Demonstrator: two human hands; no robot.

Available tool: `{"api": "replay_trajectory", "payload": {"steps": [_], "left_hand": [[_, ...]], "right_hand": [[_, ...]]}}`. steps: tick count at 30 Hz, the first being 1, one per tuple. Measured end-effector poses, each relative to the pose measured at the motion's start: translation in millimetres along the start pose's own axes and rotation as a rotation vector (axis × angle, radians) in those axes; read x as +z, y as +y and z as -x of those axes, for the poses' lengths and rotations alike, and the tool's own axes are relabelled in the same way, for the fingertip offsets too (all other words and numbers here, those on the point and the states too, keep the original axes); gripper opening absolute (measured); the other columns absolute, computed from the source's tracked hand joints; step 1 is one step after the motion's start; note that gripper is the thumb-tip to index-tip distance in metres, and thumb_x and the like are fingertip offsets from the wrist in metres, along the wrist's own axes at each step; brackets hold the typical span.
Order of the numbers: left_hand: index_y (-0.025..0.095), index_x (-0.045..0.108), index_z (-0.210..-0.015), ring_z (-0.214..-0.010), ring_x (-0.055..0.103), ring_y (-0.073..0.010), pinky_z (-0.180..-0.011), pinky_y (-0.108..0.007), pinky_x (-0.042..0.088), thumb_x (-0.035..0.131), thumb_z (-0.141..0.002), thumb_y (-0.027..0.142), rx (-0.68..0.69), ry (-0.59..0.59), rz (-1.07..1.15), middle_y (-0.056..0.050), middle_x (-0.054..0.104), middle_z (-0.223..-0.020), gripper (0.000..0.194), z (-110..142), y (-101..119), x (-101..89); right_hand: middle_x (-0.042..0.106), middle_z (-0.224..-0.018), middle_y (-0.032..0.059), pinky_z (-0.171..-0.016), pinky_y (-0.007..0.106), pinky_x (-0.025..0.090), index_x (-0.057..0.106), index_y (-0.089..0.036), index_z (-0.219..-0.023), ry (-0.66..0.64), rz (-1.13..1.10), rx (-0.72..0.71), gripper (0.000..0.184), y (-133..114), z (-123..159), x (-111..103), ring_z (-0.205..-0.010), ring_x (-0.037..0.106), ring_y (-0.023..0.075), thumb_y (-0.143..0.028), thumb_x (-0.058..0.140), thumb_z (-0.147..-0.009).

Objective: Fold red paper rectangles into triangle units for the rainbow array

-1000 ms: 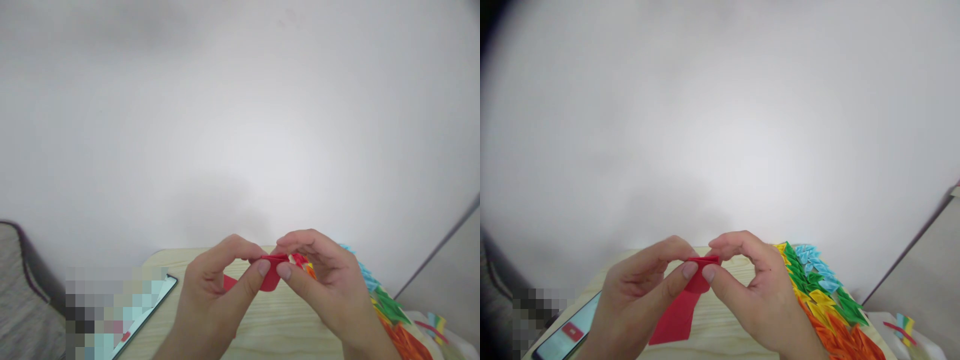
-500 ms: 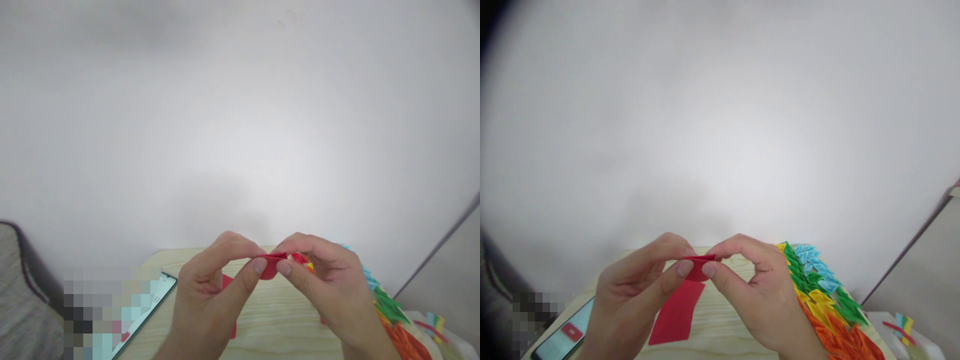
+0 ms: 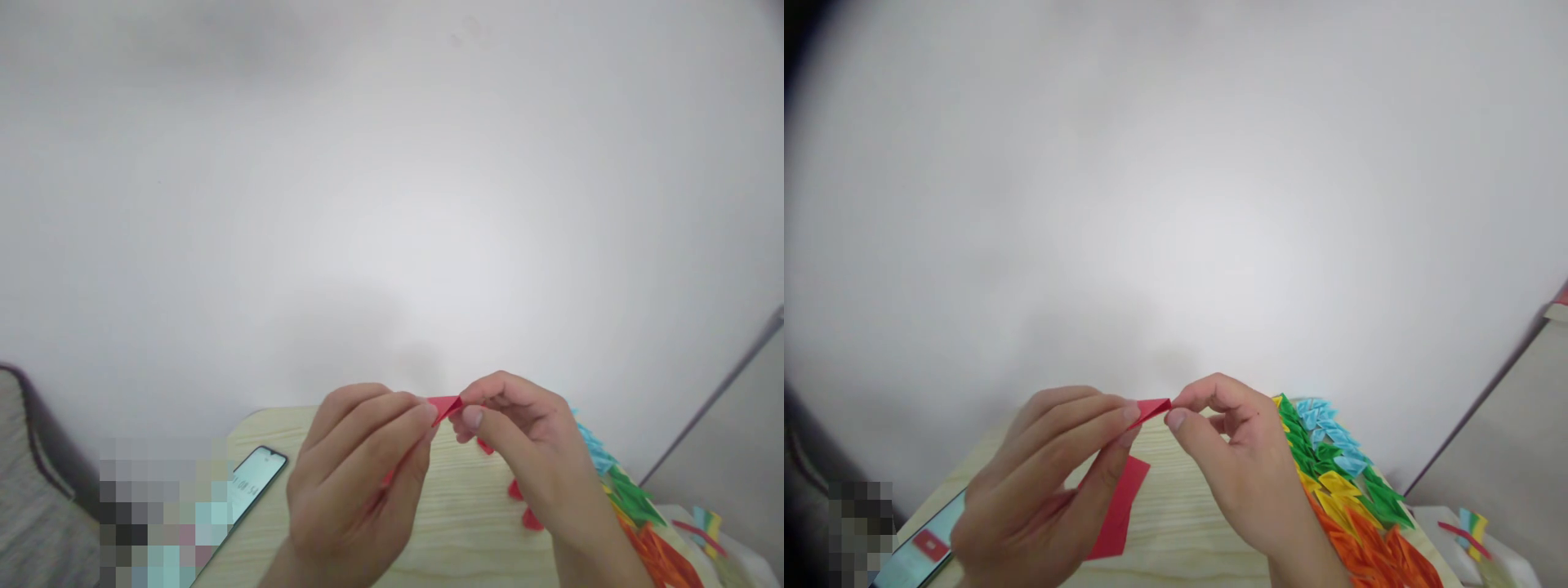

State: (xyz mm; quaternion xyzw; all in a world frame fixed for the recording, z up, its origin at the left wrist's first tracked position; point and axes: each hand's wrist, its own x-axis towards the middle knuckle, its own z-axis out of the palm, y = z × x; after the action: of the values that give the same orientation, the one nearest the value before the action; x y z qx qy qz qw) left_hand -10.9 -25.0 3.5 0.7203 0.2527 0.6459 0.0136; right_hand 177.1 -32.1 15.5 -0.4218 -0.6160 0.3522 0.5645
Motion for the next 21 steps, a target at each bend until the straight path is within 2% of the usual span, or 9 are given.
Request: {"api": "replay_trajectory", "payload": {"steps": [4,7,13,17,21], "left_hand": [[0.027,0.079,-0.11,-0.092,0.069,-0.0239,-0.086,-0.041,0.054,0.078,-0.073,-0.004,0.202,-0.038,-0.163,-0.003,0.081,-0.101,0.048,0.2,-5.2,-0.5],[0.02,0.078,-0.109,-0.091,0.068,-0.0229,-0.083,-0.041,0.054,0.077,-0.073,-0.006,0.299,-0.067,-0.211,-0.005,0.081,-0.102,0.045,-0.1,-7.7,-0.9],[0.017,0.078,-0.107,-0.095,0.067,-0.0235,-0.084,-0.043,0.052,0.078,-0.074,-0.006,0.353,-0.103,-0.243,-0.006,0.081,-0.102,0.04,0.4,-7.6,1.3],[0.017,0.078,-0.108,-0.096,0.067,-0.0236,-0.084,-0.044,0.052,0.077,-0.075,-0.005,0.362,-0.097,-0.248,-0.006,0.081,-0.103,0.039,2.0,-7.9,3.8],[0.018,0.078,-0.107,-0.097,0.066,-0.0237,-0.086,-0.045,0.052,0.079,-0.073,-0.006,0.354,-0.085,-0.265,-0.005,0.081,-0.104,0.042,6.0,-9.0,4.8]], "right_hand": [[0.071,-0.069,-0.0015,-0.06,0.021,0.049,0.072,-0.021,-0.086,-0.019,-0.089,0.058,0.002,0.2,-2.9,-1.3,-0.065,0.063,0.0119,-0.021,0.071,-0.087],[0.071,-0.067,-0.0015,-0.058,0.02,0.049,0.071,-0.02,-0.086,-0.029,-0.171,0.103,0.006,0.3,-5.2,-2.9,-0.062,0.064,0.0118,-0.015,0.068,-0.085],[0.072,-0.066,0.0002,-0.056,0.02,0.051,0.069,-0.019,-0.081,-0.069,-0.306,0.176,0.007,3.7,-9.0,-6.2,-0.061,0.067,0.0128,-0.015,0.064,-0.083],[0.072,-0.066,-0.0003,-0.059,0.021,0.053,0.068,-0.019,-0.082,-0.063,-0.335,0.176,0.009,6.0,-10.2,-6.1,-0.062,0.068,0.0133,-0.011,0.064,-0.079],[0.071,-0.064,-0.0005,-0.057,0.02,0.05,0.068,-0.019,-0.083,-0.05,-0.33,0.163,0.011,7.2,-9.7,-5.4,-0.059,0.067,0.0129,-0.01,0.062,-0.08]]}}
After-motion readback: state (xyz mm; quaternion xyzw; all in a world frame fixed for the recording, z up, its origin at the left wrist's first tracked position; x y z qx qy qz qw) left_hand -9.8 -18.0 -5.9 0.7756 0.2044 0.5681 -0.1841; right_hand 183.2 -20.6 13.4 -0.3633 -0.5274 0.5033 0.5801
